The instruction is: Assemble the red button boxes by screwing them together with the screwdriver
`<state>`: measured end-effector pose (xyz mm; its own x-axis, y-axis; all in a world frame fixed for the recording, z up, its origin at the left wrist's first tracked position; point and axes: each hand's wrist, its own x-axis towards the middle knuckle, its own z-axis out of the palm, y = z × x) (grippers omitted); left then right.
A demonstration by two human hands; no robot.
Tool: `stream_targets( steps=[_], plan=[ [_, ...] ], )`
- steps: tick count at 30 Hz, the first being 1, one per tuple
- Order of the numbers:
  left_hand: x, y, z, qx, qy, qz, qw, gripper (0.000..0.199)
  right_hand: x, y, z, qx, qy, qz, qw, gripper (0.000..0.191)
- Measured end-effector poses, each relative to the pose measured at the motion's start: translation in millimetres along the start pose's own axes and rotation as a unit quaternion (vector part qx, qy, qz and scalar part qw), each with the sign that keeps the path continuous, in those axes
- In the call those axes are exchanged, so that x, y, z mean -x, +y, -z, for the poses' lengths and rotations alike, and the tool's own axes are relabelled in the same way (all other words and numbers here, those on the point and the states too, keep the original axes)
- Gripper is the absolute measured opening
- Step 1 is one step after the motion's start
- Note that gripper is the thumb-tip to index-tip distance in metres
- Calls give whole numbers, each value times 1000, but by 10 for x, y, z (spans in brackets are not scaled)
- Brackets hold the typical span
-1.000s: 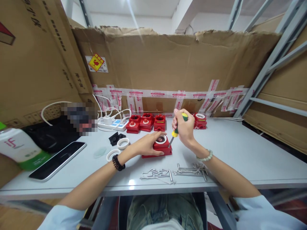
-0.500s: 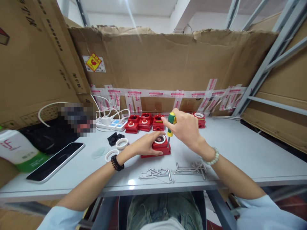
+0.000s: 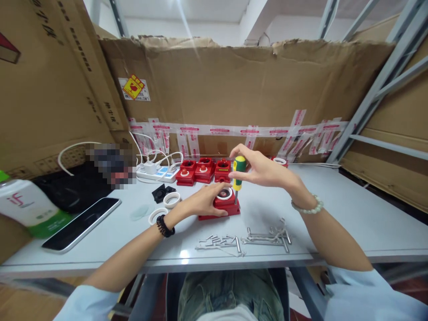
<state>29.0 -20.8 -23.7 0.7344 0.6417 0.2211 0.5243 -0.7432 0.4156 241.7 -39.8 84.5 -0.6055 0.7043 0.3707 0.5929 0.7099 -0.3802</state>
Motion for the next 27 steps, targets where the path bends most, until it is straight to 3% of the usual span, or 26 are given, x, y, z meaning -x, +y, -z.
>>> stream_targets(
  steps=[4,11,17,19,22,27],
  plan=[
    [19,37,17,-68,13,16,997,68,25,-16,-117,10,99,-55,994,24],
    [-60,170,-46,-110,58,-7,992,55,92,-51,-154,-16,70,-10,997,14],
    [-167,171,-149,-142,68,-22,987,38,36,2,-316,52,184,-85,978,23],
    [-165,157,-146,-136,75,-24,988,37,26,23,-336,34,195,-92,976,24],
    [-153,151,-106,-113,71,-29,991,37,43,43,-289,-36,162,-73,983,30],
    [-167,152,-51,-91,83,-31,992,29,84,55,-207,-197,25,33,979,38]
  ],
)
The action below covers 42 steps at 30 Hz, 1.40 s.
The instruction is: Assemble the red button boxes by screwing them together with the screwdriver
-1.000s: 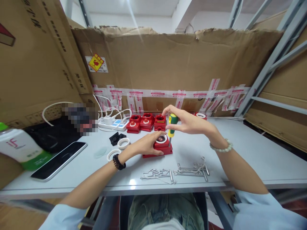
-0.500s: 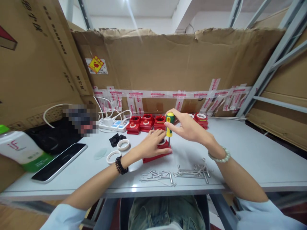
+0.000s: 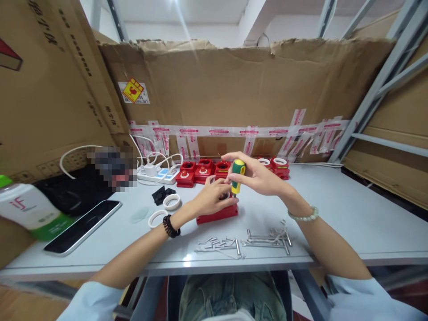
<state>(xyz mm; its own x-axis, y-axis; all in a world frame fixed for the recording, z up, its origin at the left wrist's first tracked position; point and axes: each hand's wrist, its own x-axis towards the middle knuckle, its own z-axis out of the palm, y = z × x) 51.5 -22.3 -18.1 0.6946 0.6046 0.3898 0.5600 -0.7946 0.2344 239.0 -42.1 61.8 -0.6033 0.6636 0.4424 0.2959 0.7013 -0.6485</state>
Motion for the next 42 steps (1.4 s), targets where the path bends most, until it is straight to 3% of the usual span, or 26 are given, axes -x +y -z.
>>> stream_targets(
  steps=[2,5,14,22,27,29,32,34,38,42],
  plan=[
    [-17,4,-10,36,18,6,999,24,-1,4,-19,-51,-18,5,999,32],
    [-45,16,-39,120,44,22,992,21,-16,16,-77,-73,5,-2,997,26],
    [-117,44,-121,180,80,94,976,28,-28,32,-189,27,147,-3,989,20],
    [-107,19,-74,364,42,71,928,30,-35,93,-232,-1,181,-15,983,19],
    [-116,18,-111,345,99,100,928,34,-28,93,-245,-5,183,-11,983,19],
    [-103,25,-84,350,76,80,930,39,-28,105,-241,-9,188,-11,982,19],
    [-93,27,-40,372,10,62,926,31,-28,119,-231,-6,208,-19,978,21],
    [-100,22,-39,385,18,76,920,28,-25,118,-231,-8,214,-28,976,23],
    [-116,25,-61,371,89,104,918,30,-17,105,-243,-30,207,-34,977,24],
    [-113,56,-28,357,45,73,930,31,-12,107,-242,-36,212,-41,976,23]
  ],
)
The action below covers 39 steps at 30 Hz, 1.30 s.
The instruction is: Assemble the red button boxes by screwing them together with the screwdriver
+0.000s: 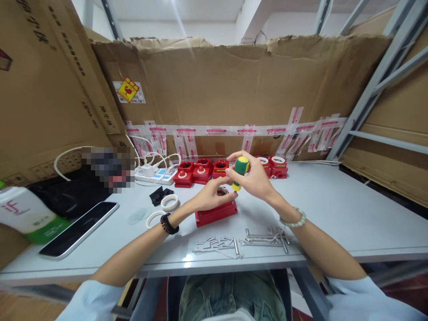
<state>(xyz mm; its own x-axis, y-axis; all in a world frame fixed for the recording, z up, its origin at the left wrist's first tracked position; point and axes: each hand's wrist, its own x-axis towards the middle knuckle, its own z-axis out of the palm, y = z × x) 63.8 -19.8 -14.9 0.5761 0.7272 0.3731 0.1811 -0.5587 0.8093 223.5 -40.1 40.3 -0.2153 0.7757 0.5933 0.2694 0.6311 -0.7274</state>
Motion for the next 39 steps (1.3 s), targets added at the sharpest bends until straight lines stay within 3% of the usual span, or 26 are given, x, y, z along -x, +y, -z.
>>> stream_targets(
  steps=[3,7,13,19,21,24,27,34,39],
  plan=[
    [-4,3,-12,-9,-4,12,1000,25,0,10,-2,6,4,-4,1000,25],
    [-8,-50,-44,8,74,5,997,31,-2,34,-30,-5,-8,17,1000,24],
    [4,-48,-32,-26,-2,-16,1000,21,-6,54,-41,21,3,27,999,22],
    [13,-53,-47,-140,60,-11,988,34,24,20,-2,84,-11,14,996,22],
    [43,-21,-24,-229,37,-22,972,37,29,14,22,123,-3,10,992,26],
    [83,58,11,-348,-37,-41,936,27,27,19,59,145,3,13,989,30],
    [89,122,22,-397,-74,-40,914,19,19,28,82,122,-3,14,992,29],
    [42,106,70,-334,-111,-40,935,9,13,29,92,115,-3,23,993,23],
    [40,105,72,-281,-65,-54,956,11,10,-3,128,68,46,36,996,24]
  ],
)
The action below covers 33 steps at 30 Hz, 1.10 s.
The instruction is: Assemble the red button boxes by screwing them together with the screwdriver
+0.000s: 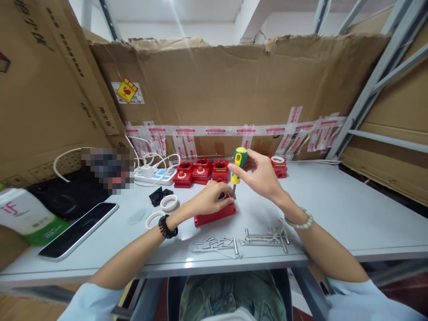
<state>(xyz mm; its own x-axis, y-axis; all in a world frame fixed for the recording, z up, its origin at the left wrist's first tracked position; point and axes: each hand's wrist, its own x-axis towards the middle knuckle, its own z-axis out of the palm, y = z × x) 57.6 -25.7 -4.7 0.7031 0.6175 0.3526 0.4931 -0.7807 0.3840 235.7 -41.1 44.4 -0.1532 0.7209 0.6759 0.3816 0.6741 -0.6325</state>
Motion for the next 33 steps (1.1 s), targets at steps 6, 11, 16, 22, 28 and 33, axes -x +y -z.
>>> stream_targets(
  steps=[6,11,16,22,28,33],
  plan=[
    [162,200,226,60,44,9,997,12,-63,-109,133,-124,139,24,982,23],
    [356,338,221,4,-154,6,988,9,-102,-44,128,-155,172,17,973,25],
    [398,345,12,-24,-242,21,970,10,-71,38,38,-137,123,0,983,28],
    [370,365,94,-4,-193,-18,981,13,-40,17,15,-119,112,2,987,29],
    [295,127,241,-78,65,27,994,27,-18,25,-32,-25,149,14,988,40],
    [251,-151,37,-40,-17,105,994,68,-20,160,-142,39,100,48,993,38]
  ],
)
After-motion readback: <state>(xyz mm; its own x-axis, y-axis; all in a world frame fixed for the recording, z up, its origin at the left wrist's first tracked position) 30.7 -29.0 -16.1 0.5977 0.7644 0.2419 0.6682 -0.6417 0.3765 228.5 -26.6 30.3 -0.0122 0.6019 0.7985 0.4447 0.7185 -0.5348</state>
